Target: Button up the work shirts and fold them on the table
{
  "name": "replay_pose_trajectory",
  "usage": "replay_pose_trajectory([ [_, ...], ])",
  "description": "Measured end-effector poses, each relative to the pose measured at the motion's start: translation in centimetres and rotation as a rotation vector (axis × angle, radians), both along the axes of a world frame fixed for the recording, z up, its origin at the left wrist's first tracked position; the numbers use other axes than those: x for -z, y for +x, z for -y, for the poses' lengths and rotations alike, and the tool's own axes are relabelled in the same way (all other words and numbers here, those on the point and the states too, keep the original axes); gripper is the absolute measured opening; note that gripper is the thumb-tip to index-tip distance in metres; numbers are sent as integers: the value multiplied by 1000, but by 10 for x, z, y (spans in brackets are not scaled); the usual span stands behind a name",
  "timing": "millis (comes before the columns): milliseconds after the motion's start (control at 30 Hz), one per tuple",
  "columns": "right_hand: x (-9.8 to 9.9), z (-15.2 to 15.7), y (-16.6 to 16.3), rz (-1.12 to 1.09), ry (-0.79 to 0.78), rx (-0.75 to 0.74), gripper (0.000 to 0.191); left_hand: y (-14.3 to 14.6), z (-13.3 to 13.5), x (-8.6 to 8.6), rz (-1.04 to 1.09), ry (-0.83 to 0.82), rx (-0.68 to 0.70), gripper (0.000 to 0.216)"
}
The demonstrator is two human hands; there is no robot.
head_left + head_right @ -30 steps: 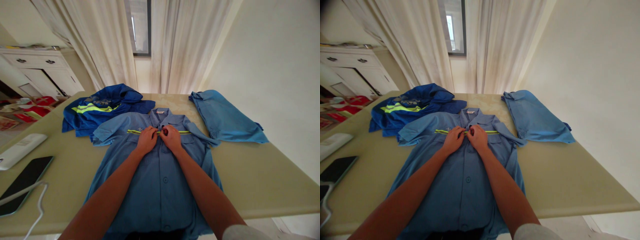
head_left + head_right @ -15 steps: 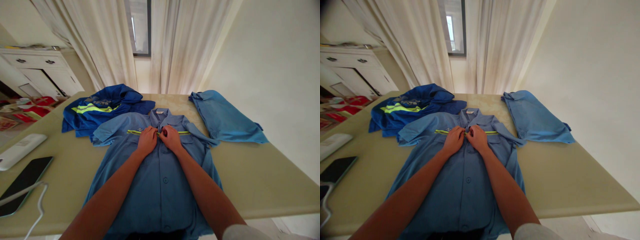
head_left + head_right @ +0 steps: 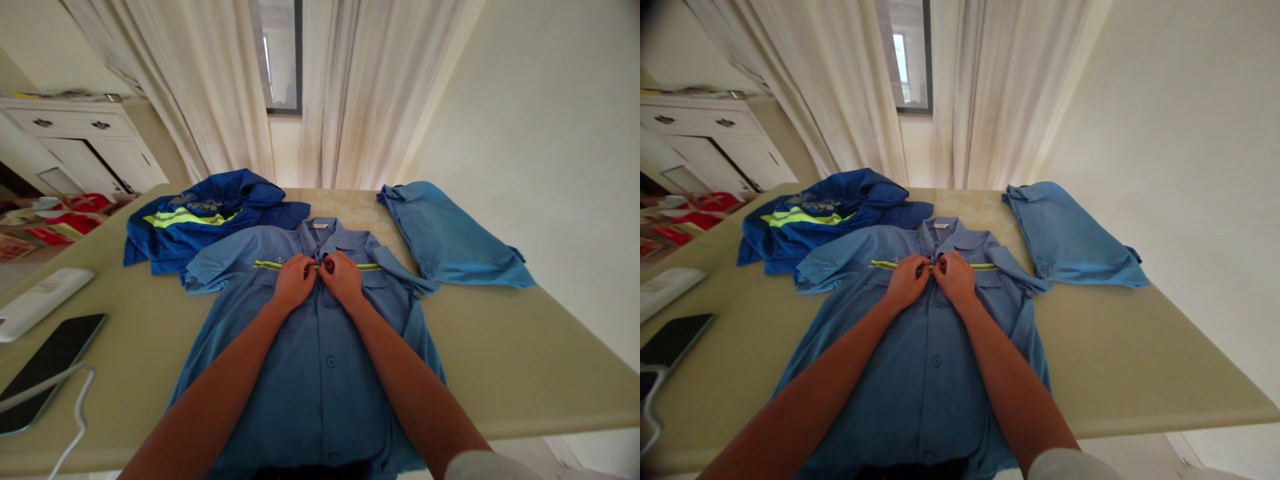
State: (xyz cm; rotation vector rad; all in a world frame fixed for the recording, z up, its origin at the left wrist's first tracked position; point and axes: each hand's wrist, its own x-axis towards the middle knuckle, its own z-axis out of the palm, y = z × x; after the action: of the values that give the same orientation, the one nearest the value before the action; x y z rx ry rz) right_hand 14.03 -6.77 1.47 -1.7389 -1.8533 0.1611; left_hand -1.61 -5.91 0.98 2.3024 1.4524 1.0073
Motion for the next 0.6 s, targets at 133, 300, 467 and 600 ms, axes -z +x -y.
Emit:
replay_pose_trajectory([
  [133,0,0,-1,42,-36,41,9,-1,2,-3,-5,4,66,16],
  [300,0,-2,-1,52,-58,30,9,0,2,-4,8,14,72,16],
  [467,-3,1,-3,97,-82,51,14,1,2,-2,9,9,35,17],
  [600,-5,3,-4,146,-106,27,13,1,3,-2,-17,20,40,19],
])
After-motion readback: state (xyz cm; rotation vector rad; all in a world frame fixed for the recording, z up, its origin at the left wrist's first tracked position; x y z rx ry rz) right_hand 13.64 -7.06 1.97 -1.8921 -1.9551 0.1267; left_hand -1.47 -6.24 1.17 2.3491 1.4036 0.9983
